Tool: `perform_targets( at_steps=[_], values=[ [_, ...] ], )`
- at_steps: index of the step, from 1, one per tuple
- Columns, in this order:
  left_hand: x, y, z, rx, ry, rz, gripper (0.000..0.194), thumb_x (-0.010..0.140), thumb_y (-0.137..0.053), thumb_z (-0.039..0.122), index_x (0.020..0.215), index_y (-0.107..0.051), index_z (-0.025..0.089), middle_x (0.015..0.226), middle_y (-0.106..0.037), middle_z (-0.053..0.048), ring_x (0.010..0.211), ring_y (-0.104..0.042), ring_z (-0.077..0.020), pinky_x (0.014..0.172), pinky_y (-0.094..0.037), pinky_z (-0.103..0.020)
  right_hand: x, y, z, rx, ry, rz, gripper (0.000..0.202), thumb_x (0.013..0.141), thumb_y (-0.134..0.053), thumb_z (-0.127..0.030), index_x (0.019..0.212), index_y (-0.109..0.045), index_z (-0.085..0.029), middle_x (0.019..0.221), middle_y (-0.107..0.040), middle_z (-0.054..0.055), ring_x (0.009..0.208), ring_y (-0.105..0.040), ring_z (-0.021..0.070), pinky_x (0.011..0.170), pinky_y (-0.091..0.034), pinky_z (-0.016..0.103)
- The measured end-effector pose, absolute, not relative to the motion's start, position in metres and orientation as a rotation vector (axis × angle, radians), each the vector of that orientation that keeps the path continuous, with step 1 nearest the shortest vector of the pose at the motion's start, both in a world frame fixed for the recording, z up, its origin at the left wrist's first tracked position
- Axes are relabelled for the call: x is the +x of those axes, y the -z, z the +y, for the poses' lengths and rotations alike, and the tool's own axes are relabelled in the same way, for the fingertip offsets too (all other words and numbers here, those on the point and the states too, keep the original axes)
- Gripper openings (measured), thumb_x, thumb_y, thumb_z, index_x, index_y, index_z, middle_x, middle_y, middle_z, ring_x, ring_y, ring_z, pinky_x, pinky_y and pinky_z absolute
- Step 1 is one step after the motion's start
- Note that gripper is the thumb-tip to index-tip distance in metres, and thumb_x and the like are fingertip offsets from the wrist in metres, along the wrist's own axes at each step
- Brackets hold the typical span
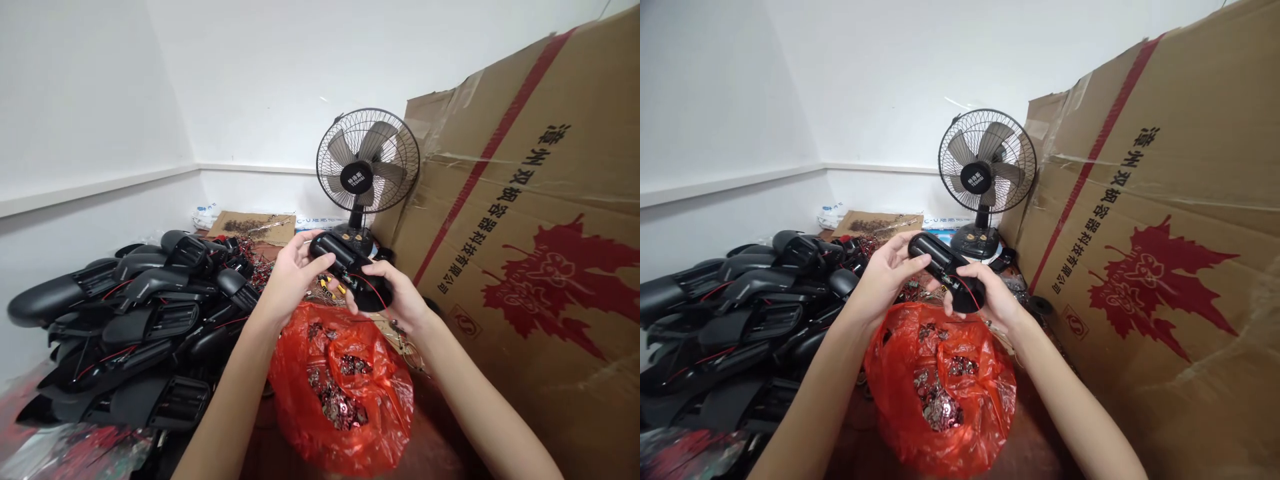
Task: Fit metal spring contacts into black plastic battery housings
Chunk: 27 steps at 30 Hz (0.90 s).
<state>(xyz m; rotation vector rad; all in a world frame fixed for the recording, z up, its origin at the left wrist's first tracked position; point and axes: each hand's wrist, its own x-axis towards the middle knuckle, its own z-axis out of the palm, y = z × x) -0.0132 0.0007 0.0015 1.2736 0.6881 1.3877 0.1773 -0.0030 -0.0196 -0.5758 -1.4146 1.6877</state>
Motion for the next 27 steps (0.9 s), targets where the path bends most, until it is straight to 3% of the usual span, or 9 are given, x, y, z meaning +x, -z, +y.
perform_targets(
  at_steps=[3, 8, 12, 14, 17, 19, 23, 27],
  values=[
    [-0.016, -0.005, -0.001, 1.37, -1.38, 0.722, 0.038, 0.075, -0.083, 0.024, 0.108, -0.069, 0.013, 0.101, -0.074, -0.007, 0.09, -0.067, -0.0169, 0.087, -0.053, -0.031, 0.179, 0.017, -0.003, -0.496, -1.83, -1.4, 0.048, 0.092, -0.049, -0.046, 0.115, -0.068, -0.008, 0.068, -0.071, 0.009, 0.049, -0.055, 0.0144, 0.046, -0.043, 0.024],
    [-0.022, -0.006, -0.001, 1.398, -1.343, 0.741, 0.038, 0.076, -0.084, 0.027, 0.11, -0.072, 0.013, 0.096, -0.077, -0.007, 0.087, -0.07, -0.0161, 0.088, -0.055, -0.032, 0.18, 0.017, -0.003, -0.439, -1.954, -1.4, 0.054, 0.095, -0.048, -0.055, 0.12, -0.066, -0.011, 0.093, -0.076, 0.015, 0.053, -0.065, 0.0157, 0.043, -0.046, 0.023],
    [-0.028, -0.005, 0.002, 1.335, -1.32, 0.736, 0.04, 0.073, -0.087, 0.028, 0.107, -0.071, 0.014, 0.092, -0.077, -0.006, 0.079, -0.071, -0.0154, 0.08, -0.058, -0.031, 0.188, 0.016, -0.005, -0.496, -1.911, -1.44, 0.065, 0.096, -0.048, -0.071, 0.13, -0.061, -0.017, 0.087, -0.075, 0.012, 0.058, -0.069, 0.0178, 0.046, -0.051, 0.023],
    [-0.031, -0.005, 0.003, 1.302, -1.331, 0.762, 0.041, 0.069, -0.089, 0.027, 0.103, -0.069, 0.015, 0.09, -0.077, -0.005, 0.076, -0.071, -0.0146, 0.074, -0.059, -0.029, 0.194, 0.013, -0.007, -0.528, -1.814, -1.481, 0.065, 0.091, -0.066, -0.065, 0.136, -0.056, -0.02, 0.088, -0.073, 0.009, 0.068, -0.071, 0.0199, 0.05, -0.055, 0.024],
    [-0.033, -0.005, 0.004, 1.257, -1.366, 0.814, 0.046, 0.064, -0.093, 0.026, 0.098, -0.064, 0.015, 0.088, -0.074, -0.003, 0.075, -0.07, -0.0134, 0.07, -0.059, -0.026, 0.198, 0.007, -0.009, -0.625, -1.581, -1.521, 0.07, 0.079, -0.087, -0.04, 0.138, -0.051, -0.024, 0.099, -0.072, 0.007, 0.082, -0.072, 0.0208, 0.054, -0.057, 0.024],
    [-0.036, -0.005, 0.005, 1.279, -1.37, 0.832, 0.049, 0.063, -0.093, 0.026, 0.098, -0.06, 0.017, 0.09, -0.073, -0.002, 0.079, -0.07, -0.0135, 0.07, -0.058, -0.025, 0.198, 0.004, -0.01, -0.703, -1.419, -1.519, 0.061, 0.08, -0.086, -0.034, 0.133, -0.055, -0.024, 0.1, -0.07, 0.005, 0.079, -0.07, 0.0183, 0.054, -0.055, 0.024],
    [-0.04, -0.004, 0.004, 1.474, -1.201, 0.841, 0.056, 0.067, -0.091, 0.025, 0.111, -0.057, 0.019, 0.101, -0.074, -0.002, 0.093, -0.07, -0.0156, 0.084, -0.057, -0.027, 0.193, 0.005, -0.009, -0.809, -1.176, -1.52, 0.04, 0.087, -0.078, -0.036, 0.121, -0.061, -0.022, 0.082, -0.068, 0.001, 0.062, -0.065, 0.0155, 0.051, -0.052, 0.027],
    [-0.038, -0.001, 0.003, 1.629, -0.838, 0.827, 0.059, 0.075, -0.086, 0.028, 0.126, -0.059, 0.018, 0.108, -0.075, -0.006, 0.099, -0.07, -0.0204, 0.089, -0.055, -0.033, 0.192, 0.009, -0.009, -0.86, -1.014, -1.542, 0.033, 0.087, -0.078, -0.036, 0.111, -0.063, -0.021, 0.09, -0.069, 0.002, 0.059, -0.064, 0.014, 0.052, -0.054, 0.03]
  ],
)
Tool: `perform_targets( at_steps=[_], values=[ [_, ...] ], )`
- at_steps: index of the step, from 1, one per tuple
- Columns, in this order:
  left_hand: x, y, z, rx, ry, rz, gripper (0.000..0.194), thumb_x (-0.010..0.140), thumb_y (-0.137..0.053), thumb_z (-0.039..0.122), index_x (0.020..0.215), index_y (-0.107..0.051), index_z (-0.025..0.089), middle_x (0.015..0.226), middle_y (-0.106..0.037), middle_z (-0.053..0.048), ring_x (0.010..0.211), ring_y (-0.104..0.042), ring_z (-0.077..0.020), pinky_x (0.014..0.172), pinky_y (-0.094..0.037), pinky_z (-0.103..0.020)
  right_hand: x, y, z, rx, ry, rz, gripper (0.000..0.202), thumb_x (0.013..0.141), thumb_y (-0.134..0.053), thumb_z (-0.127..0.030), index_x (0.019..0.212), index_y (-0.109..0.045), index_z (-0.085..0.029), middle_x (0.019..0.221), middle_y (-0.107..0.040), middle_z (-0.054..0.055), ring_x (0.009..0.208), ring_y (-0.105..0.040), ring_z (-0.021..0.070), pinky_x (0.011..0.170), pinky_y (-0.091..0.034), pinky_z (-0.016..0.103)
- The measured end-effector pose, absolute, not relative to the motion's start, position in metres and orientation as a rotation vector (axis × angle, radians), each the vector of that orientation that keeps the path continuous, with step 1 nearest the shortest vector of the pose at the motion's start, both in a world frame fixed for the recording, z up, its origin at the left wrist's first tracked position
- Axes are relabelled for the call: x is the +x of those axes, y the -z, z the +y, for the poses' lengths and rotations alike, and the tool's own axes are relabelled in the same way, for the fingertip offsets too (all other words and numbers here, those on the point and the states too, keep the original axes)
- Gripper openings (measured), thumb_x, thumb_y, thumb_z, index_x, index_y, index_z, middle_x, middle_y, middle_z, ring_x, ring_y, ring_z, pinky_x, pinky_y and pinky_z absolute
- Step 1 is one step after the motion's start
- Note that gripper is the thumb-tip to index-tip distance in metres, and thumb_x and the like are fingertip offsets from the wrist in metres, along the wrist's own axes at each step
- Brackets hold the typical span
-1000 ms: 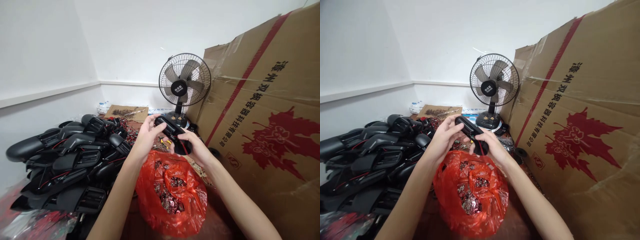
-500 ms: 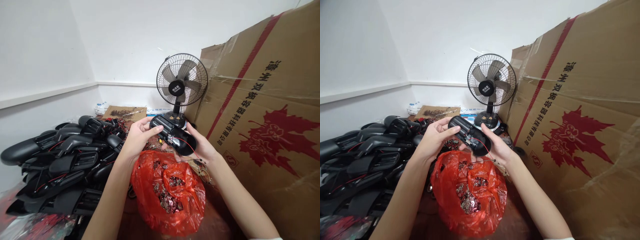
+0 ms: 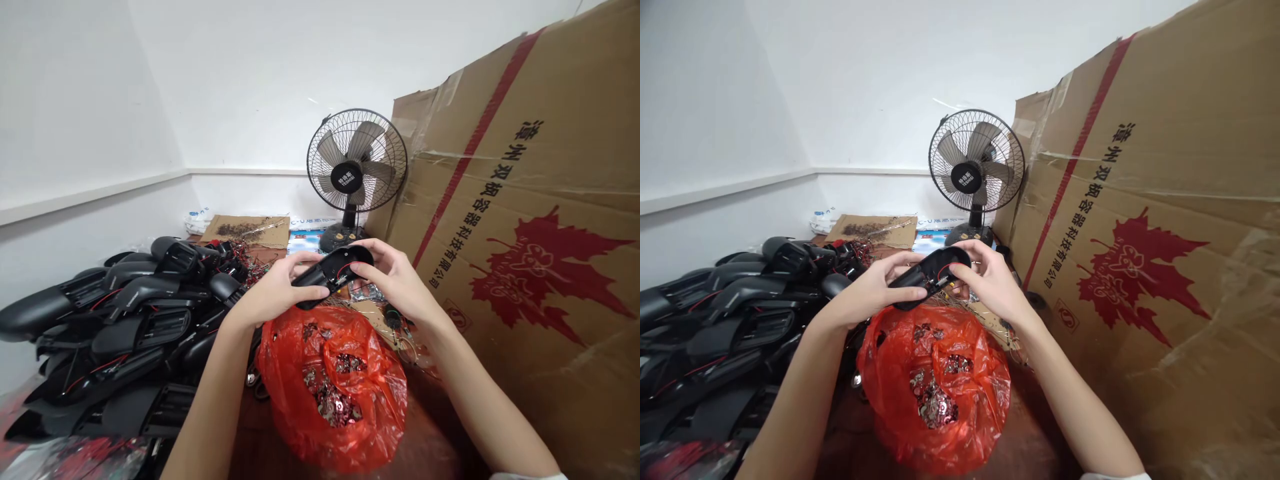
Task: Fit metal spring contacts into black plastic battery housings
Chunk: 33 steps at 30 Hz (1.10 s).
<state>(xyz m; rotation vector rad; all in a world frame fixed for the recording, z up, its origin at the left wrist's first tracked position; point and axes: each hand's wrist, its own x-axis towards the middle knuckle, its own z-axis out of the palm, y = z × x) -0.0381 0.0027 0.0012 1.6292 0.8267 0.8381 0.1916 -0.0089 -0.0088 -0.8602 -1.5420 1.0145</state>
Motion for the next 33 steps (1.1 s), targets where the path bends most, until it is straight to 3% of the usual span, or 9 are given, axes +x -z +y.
perform_targets(
  at_steps=[5, 10, 15, 20, 23, 26, 30, 33],
  values=[
    [-0.026, 0.009, 0.007, 1.748, -0.68, 0.779, 0.046, 0.087, -0.074, 0.042, 0.126, -0.067, 0.018, 0.107, -0.074, -0.007, 0.093, -0.067, -0.0208, 0.081, -0.053, -0.032, 0.195, 0.012, -0.009, -0.921, -0.947, -1.663, 0.035, 0.091, -0.074, -0.039, 0.118, -0.061, -0.022, 0.111, -0.071, 0.008, 0.077, -0.069, 0.0178, 0.068, -0.058, 0.034],
    [-0.023, 0.017, 0.013, 1.639, -0.736, 0.744, 0.041, 0.087, -0.075, 0.044, 0.117, -0.066, 0.017, 0.103, -0.073, -0.01, 0.078, -0.068, -0.0181, 0.067, -0.052, -0.029, 0.205, 0.008, -0.006, -0.898, -0.962, -1.691, 0.051, 0.087, -0.079, -0.04, 0.128, -0.056, -0.023, 0.122, -0.066, 0.01, 0.092, -0.066, 0.0202, 0.08, -0.056, 0.037],
    [-0.025, 0.019, 0.016, 1.556, -0.816, 0.748, 0.04, 0.083, -0.079, 0.038, 0.114, -0.065, 0.017, 0.099, -0.072, -0.009, 0.079, -0.073, -0.0203, 0.07, -0.055, -0.03, 0.213, 0.005, -0.003, -0.878, -0.994, -1.715, 0.054, 0.084, -0.077, -0.028, 0.131, -0.053, -0.023, 0.125, -0.065, 0.009, 0.094, -0.065, 0.0184, 0.091, -0.052, 0.039],
    [-0.025, 0.019, 0.017, 1.516, -0.845, 0.771, 0.042, 0.082, -0.08, 0.038, 0.114, -0.063, 0.017, 0.101, -0.073, -0.01, 0.084, -0.076, -0.0244, 0.077, -0.058, -0.036, 0.224, 0.008, 0.009, -0.942, -0.87, -1.686, 0.045, 0.087, -0.074, -0.034, 0.126, -0.055, -0.022, 0.119, -0.071, 0.009, 0.095, -0.069, 0.0213, 0.087, -0.054, 0.04],
    [-0.026, 0.019, 0.018, 1.501, -0.877, 0.799, 0.041, 0.082, -0.08, 0.04, 0.11, -0.063, 0.017, 0.103, -0.074, -0.012, 0.083, -0.076, -0.0247, 0.076, -0.058, -0.036, 0.24, 0.021, 0.033, -1.163, -0.498, -1.614, 0.037, 0.089, -0.068, -0.034, 0.12, -0.058, -0.019, 0.111, -0.074, 0.009, 0.096, -0.069, 0.0222, 0.088, -0.054, 0.039],
    [-0.025, 0.019, 0.019, 1.423, -0.953, 0.843, 0.041, 0.081, -0.081, 0.042, 0.108, -0.063, 0.017, 0.105, -0.075, -0.014, 0.078, -0.075, -0.0228, 0.071, -0.057, -0.034, 0.26, 0.043, 0.063, -1.603, -0.134, -1.619, 0.032, 0.095, -0.055, -0.028, 0.125, -0.058, -0.018, 0.116, -0.073, 0.009, 0.104, -0.069, 0.0215, 0.096, -0.052, 0.037],
    [-0.025, 0.021, 0.022, 1.3, -1.077, 0.878, 0.043, 0.08, -0.082, 0.042, 0.109, -0.062, 0.018, 0.104, -0.075, -0.012, 0.076, -0.072, -0.0187, 0.063, -0.054, -0.028, 0.281, 0.083, 0.095, -1.925, -0.144, -1.706, 0.031, 0.092, -0.061, -0.025, 0.121, -0.066, -0.018, 0.125, -0.071, 0.014, 0.116, -0.065, 0.031, 0.098, -0.051, 0.043],
    [-0.029, 0.02, 0.024, 1.22, -1.132, 0.86, 0.046, 0.079, -0.082, 0.041, 0.112, -0.059, 0.019, 0.102, -0.073, -0.01, 0.077, -0.071, -0.0183, 0.062, -0.054, -0.026, 0.289, 0.113, 0.108, -2.037, -0.232, -1.818, 0.028, 0.091, -0.066, -0.022, 0.118, -0.07, -0.016, 0.125, -0.071, 0.016, 0.117, -0.066, 0.0304, 0.099, -0.05, 0.042]
  ],
)
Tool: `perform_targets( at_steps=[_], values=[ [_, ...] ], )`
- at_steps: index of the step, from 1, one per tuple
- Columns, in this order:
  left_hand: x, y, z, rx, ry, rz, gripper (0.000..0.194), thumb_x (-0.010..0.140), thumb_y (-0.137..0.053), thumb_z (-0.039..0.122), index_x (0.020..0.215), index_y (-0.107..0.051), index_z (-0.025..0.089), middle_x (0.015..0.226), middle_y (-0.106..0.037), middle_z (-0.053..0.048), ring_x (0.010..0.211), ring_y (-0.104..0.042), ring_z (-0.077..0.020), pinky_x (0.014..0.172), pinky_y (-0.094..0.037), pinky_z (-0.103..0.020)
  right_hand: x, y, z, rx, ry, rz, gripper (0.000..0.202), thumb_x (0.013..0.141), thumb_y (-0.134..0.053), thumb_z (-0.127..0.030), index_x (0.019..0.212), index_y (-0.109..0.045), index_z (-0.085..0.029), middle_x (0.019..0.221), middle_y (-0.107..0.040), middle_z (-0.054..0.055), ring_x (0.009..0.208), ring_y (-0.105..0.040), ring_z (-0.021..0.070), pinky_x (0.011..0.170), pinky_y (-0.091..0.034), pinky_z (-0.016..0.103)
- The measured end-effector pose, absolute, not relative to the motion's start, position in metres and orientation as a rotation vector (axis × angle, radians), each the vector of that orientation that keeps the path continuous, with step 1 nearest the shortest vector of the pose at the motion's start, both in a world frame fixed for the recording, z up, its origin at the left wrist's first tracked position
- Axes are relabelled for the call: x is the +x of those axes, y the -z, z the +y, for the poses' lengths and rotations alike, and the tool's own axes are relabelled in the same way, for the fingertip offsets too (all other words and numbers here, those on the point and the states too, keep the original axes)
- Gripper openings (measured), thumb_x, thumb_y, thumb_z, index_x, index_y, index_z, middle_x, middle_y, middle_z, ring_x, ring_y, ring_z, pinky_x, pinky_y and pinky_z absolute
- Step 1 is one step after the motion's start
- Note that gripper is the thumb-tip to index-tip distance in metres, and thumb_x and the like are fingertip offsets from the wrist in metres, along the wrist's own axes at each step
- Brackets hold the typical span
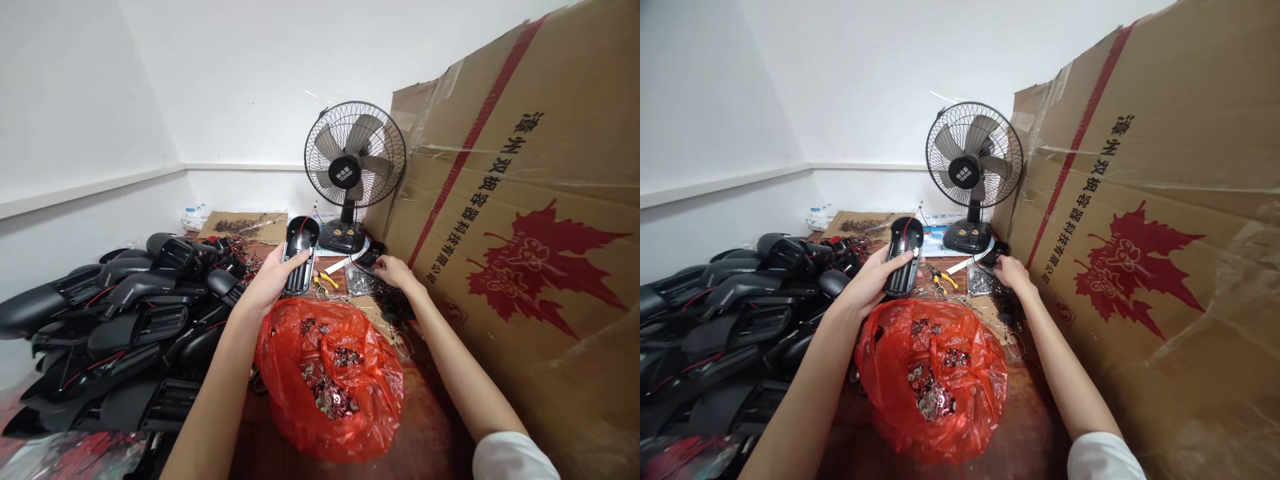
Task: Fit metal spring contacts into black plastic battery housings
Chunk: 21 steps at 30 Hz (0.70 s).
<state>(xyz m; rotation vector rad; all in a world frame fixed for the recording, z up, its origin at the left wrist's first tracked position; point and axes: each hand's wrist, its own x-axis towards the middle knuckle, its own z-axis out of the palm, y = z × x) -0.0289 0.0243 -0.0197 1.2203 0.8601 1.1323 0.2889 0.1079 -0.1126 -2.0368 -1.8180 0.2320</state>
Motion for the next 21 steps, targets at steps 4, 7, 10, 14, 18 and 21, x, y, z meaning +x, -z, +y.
perform_targets(
  at_steps=[4, 7, 10, 14, 18, 21],
  values=[
    [-0.04, 0.012, 0.022, 1.199, -1.19, 0.896, 0.049, 0.081, -0.077, 0.035, 0.122, -0.053, 0.023, 0.099, -0.07, -0.007, 0.083, -0.071, -0.0216, 0.067, -0.057, -0.03, 0.289, 0.138, 0.116, -2.102, -0.274, -1.906, 0.036, 0.097, -0.065, -0.033, 0.127, -0.065, -0.013, 0.132, -0.067, 0.016, 0.121, -0.064, 0.0271, 0.105, -0.049, 0.046],
    [-0.052, 0.004, 0.013, 1.358, -1.195, 0.952, 0.057, 0.083, -0.073, 0.034, 0.134, -0.049, 0.026, 0.099, -0.068, -0.005, 0.083, -0.068, -0.0211, 0.073, -0.057, -0.033, 0.283, 0.144, 0.12, -2.162, -0.272, -1.895, 0.037, 0.102, -0.055, -0.037, 0.13, -0.065, -0.015, 0.134, -0.065, 0.018, 0.124, -0.062, 0.0312, 0.105, -0.047, 0.05],
    [-0.067, -0.006, 0.002, 1.604, -1.212, 1.058, 0.058, 0.087, -0.068, 0.036, 0.14, -0.05, 0.025, 0.111, -0.069, -0.009, 0.087, -0.067, -0.0229, 0.084, -0.056, -0.041, 0.276, 0.14, 0.132, -2.226, -0.251, -1.834, 0.043, 0.104, -0.047, -0.04, 0.136, -0.061, -0.014, 0.136, -0.062, 0.025, 0.127, -0.059, 0.0389, 0.103, -0.046, 0.054],
    [-0.1, -0.023, -0.014, 2.005, -1.339, 1.483, 0.045, 0.089, -0.063, 0.034, 0.132, -0.062, 0.021, 0.119, -0.07, -0.012, 0.111, -0.065, -0.0313, 0.106, -0.045, -0.05, 0.266, 0.129, 0.157, -2.298, -0.217, -1.693, 0.062, 0.1, -0.049, -0.053, 0.146, -0.052, -0.012, 0.141, -0.053, 0.033, 0.127, -0.059, 0.0447, 0.1, -0.046, 0.059],
    [-0.158, -0.043, -0.023, 2.08, -1.173, 2.121, 0.049, 0.093, -0.058, 0.04, 0.139, -0.06, 0.027, 0.119, -0.071, -0.015, 0.111, -0.064, -0.0393, 0.101, -0.045, -0.057, 0.259, 0.126, 0.17, -2.311, -0.216, -1.578, 0.07, 0.093, -0.055, -0.062, 0.138, -0.059, -0.008, 0.133, -0.056, 0.035, 0.125, -0.06, 0.0432, 0.1, -0.047, 0.059],
    [-0.211, -0.051, -0.018, 2.192, -0.737, 2.488, 0.054, 0.098, -0.043, 0.035, 0.15, -0.047, 0.024, 0.133, -0.064, -0.018, 0.121, -0.059, -0.0395, 0.101, -0.047, -0.053, 0.252, 0.129, 0.167, -2.253, -0.2, -1.527, 0.067, 0.09, -0.06, -0.06, 0.134, -0.06, -0.011, 0.132, -0.056, 0.035, 0.126, -0.058, 0.0419, 0.099, -0.048, 0.057]
  ],
)
